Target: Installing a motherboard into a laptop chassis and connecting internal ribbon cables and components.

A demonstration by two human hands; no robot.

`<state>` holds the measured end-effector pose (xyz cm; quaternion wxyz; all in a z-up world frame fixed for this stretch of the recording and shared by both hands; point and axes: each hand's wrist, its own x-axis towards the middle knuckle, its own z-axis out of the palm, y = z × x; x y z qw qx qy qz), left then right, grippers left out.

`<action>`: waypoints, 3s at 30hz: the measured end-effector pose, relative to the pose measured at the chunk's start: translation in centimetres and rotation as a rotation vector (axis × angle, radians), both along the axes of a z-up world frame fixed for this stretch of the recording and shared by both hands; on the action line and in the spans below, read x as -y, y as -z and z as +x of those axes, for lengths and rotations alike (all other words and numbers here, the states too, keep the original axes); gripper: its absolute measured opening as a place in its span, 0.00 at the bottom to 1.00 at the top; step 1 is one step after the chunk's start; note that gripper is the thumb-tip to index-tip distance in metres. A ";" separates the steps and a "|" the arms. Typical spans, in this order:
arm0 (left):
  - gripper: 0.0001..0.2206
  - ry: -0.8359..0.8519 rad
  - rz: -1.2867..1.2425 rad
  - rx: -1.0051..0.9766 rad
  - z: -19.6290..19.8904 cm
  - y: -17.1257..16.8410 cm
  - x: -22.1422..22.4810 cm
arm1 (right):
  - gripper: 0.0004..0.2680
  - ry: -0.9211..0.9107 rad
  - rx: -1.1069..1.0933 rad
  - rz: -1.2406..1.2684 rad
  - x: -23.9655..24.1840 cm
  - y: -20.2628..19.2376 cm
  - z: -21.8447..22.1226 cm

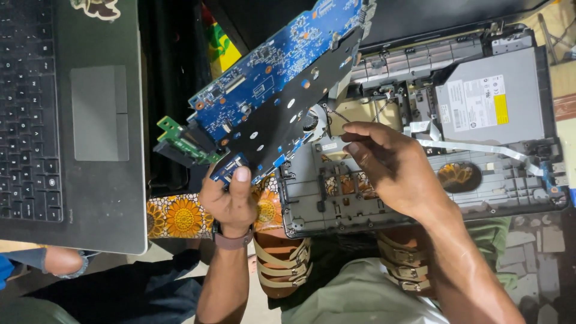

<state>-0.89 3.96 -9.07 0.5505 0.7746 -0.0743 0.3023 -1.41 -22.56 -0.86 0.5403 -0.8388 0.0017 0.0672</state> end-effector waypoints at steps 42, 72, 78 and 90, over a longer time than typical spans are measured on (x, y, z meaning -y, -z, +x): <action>0.17 0.834 0.779 0.108 -1.9 -4.2 -0.4 | 0.12 0.592 -0.414 0.847 3.7 5.7 -6.5; 0.19 0.709 0.681 -0.388 7.7 -1.9 6.0 | 0.16 0.653 -0.334 0.627 4.5 9.4 -5.8; 0.20 0.938 0.656 -0.569 9.2 -6.2 6.2 | 0.17 0.694 -0.291 0.594 3.3 7.7 -5.2; 0.18 1.020 0.717 -0.623 10.4 -5.4 7.3 | 0.08 0.791 -0.240 0.461 0.7 4.9 -4.3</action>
